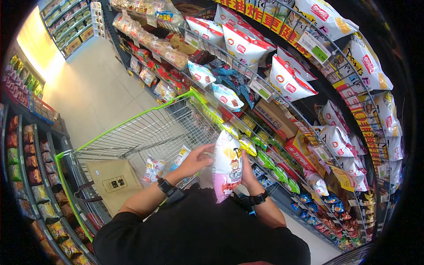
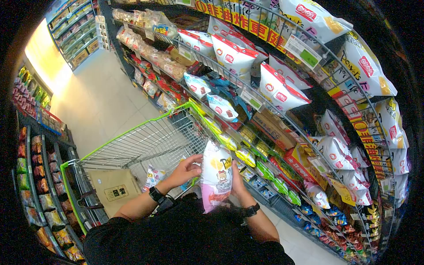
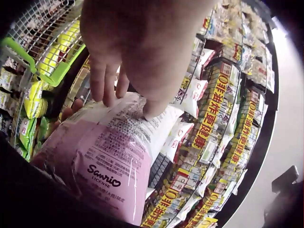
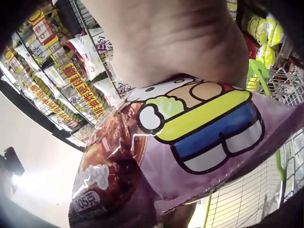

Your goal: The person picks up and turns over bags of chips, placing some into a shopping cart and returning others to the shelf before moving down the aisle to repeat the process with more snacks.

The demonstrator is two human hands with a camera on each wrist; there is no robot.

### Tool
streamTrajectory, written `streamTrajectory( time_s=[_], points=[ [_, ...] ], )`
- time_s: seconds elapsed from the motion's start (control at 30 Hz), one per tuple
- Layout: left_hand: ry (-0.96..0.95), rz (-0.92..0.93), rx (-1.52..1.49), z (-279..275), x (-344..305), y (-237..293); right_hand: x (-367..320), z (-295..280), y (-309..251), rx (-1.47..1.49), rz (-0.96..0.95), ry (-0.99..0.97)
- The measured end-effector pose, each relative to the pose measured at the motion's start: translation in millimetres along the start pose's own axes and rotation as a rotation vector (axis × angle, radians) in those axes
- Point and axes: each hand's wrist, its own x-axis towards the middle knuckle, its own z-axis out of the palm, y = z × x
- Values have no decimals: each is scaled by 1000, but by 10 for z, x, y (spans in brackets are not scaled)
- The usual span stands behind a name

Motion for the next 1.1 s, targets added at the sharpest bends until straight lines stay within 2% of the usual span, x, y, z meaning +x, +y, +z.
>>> streamTrajectory(
  time_s=[0.43, 0.63, 0.77, 0.83, 0.93, 1.0, 1.03, 1.1],
  points=[
    [-47, 61, -18, -57, -30, 13, -13, 127, 27, -17, -39, -25],
    [-74, 62, -30, -67, -58, -17, -50, 223, -4, -49, -71, 31],
    [-17, 36, -68, -55, -66, -174, 64, 90, 18, -16, -98, 124],
    [25, 51, -83, -9, -67, -232, 87, 64, 37, -62, -133, 85],
    [77, 83, 211, 35, -44, -234, 78, 42, 40, -197, -132, 30],
    [133, 0, 211, 2, -48, -184, 17, 33, 49, -348, -118, 10],
    [161, -42, 210, -22, -50, -151, -116, 180, -43, -303, -115, -14],
    [184, -119, 127, -102, -43, -97, -165, 173, -37, -379, -218, -66]
  ],
)
